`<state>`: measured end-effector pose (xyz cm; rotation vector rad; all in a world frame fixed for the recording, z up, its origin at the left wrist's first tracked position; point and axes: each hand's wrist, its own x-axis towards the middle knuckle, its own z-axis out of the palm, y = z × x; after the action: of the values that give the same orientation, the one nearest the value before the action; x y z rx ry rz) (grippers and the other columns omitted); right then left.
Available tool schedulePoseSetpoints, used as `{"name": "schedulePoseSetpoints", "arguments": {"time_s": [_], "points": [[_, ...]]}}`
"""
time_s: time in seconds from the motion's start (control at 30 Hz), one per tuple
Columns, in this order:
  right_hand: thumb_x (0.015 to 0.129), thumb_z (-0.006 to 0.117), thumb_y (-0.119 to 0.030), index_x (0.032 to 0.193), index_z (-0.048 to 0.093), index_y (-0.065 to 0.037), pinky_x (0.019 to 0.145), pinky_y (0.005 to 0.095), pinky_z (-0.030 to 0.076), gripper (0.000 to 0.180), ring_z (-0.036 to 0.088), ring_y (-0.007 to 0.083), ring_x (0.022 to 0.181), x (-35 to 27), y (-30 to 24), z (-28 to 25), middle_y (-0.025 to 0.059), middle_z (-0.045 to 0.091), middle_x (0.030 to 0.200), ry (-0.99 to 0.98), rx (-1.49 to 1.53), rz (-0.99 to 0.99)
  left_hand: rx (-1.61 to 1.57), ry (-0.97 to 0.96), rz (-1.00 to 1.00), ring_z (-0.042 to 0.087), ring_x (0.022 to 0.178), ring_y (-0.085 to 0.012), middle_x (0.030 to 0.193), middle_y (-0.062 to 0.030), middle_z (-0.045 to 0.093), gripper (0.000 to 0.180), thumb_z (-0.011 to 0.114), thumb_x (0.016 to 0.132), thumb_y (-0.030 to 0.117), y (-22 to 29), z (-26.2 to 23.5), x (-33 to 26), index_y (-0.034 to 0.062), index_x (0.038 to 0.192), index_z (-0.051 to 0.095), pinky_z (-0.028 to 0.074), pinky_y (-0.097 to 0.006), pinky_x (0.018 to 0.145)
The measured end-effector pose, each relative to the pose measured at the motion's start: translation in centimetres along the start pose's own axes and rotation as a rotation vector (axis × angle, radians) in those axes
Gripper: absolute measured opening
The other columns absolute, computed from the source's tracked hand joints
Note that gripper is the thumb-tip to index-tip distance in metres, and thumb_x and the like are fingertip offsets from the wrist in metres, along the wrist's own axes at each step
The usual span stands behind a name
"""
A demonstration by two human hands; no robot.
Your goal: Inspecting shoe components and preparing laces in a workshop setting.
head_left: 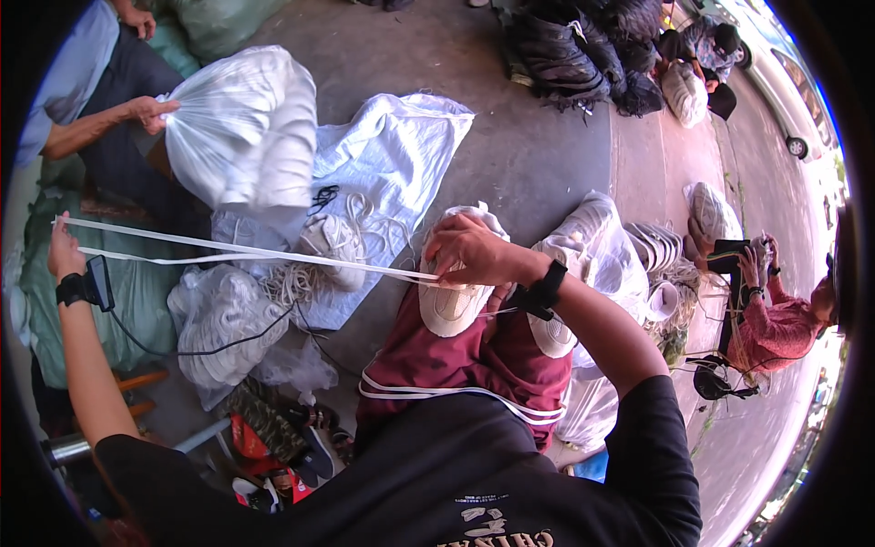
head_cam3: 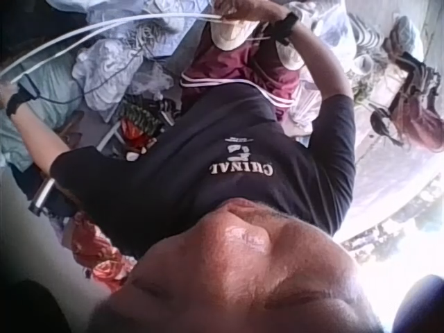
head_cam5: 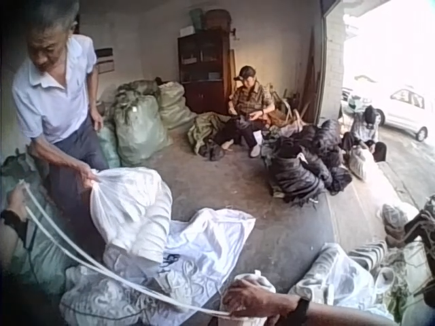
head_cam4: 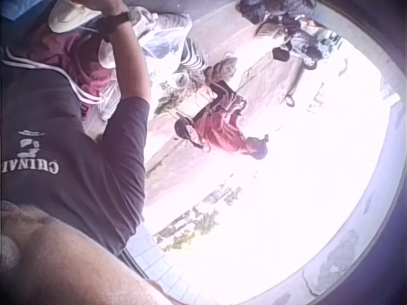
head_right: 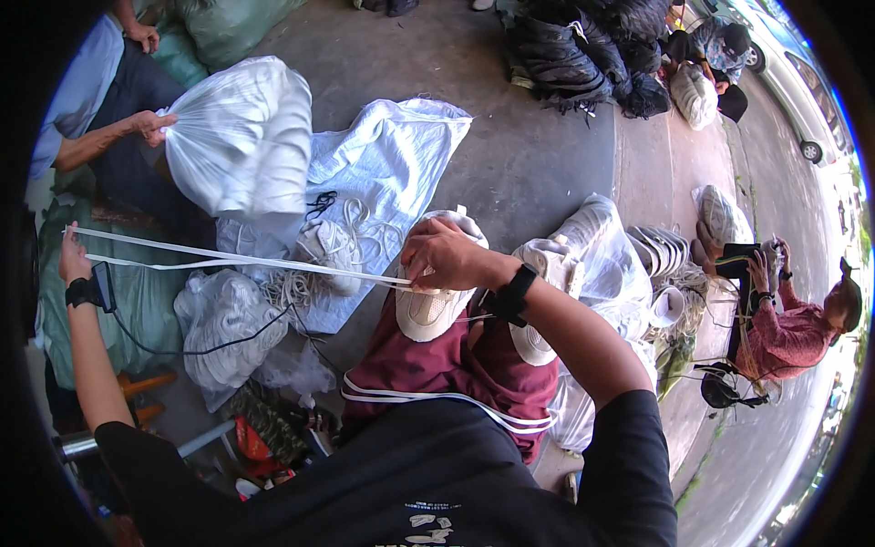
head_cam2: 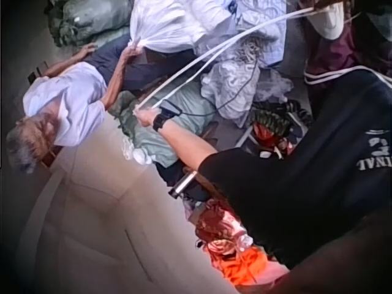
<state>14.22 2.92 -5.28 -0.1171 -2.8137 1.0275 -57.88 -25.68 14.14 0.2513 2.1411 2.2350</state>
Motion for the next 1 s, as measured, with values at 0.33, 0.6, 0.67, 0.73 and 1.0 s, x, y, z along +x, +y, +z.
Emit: {"name": "schedulePoseSetpoints", "arguments": {"time_s": [0.33, 0.6, 0.67, 0.73, 1.0], "points": [[0.078, 0.072, -0.024, 0.089, 0.075, -0.019, 0.1, 0.0388, 0.031, 0.012, 0.048, 0.021, 0.112, 0.9, -1.2, 1.3, -0.0067, 0.066, 0.1, 0.109, -0.051, 0.229, 0.012, -0.036, -0.034, 0.021, 0.056, -0.0064, 0.074, 0.0082, 0.032, 0.024, 0.059, 0.094, 0.029, 2.0, -1.2, 3.7, 0.0143, 0.11, 0.067, 0.019, -0.021, 0.048], [0.075, 0.074, -0.031, 0.091, 0.072, -0.018, 0.103, 0.0396, 0.028, 0.021, 0.046, 0.0221, 0.119, 0.0, 0.1, 0.8, -0.0029, 0.065, 0.106, 0.056, 0.061, 0.14, 0.033, -0.087, -0.052, 0.025, 0.062, -0.0064, 0.078, 0.0086, 0.038, 0.024, 0.058, 0.094, 0.03, 2.4, -1.9, 6.2, 0.0158, 0.112, 0.068, 0.024, -0.02, 0.056], [0.075, 0.073, -0.03, 0.092, 0.072, -0.017, 0.104, 0.0396, 0.028, 0.022, 0.046, 0.0222, 0.119, -0.2, 0.0, 0.6, -0.0023, 0.065, 0.106, 0.056, 0.068, 0.134, 0.053, -0.057, -0.044, 0.026, 0.062, -0.0063, 0.08, 0.0084, 0.041, 0.025, 0.058, 0.094, 0.03, 2.5, -2.2, 6.9, 0.0154, 0.112, 0.068, 0.024, -0.02, 0.056], [0.075, 0.073, -0.029, 0.093, 0.071, -0.016, 0.104, 0.0396, 0.027, 0.022, 0.045, 0.0222, 0.119, -0.2, -0.2, 0.4, -0.0016, 0.065, 0.107, 0.055, 0.073, 0.132, 0.073, -0.03, -0.04, 0.026, 0.062, -0.0061, 0.083, 0.0082, 0.044, 0.026, 0.058, 0.094, 0.03, 2.5, -2.1, 6.9, 0.0149, 0.113, 0.067, 0.025, -0.019, 0.055], [0.076, 0.073, -0.032, 0.089, 0.073, -0.022, 0.103, 0.0404, 0.03, 0.017, 0.046, 0.0224, 0.119, 0.5, -0.9, 1.3, -0.0049, 0.065, 0.102, 0.062, -0.053, 0.282, 0.137, 0.089, -0.078, 0.023, 0.054, -0.0071, 0.074, 0.0062, 0.03, 0.024, 0.052, 0.096, 0.034, 2.6, 0.4, 4.5, 0.0189, 0.108, 0.067, 0.02, -0.019, 0.047]]}}
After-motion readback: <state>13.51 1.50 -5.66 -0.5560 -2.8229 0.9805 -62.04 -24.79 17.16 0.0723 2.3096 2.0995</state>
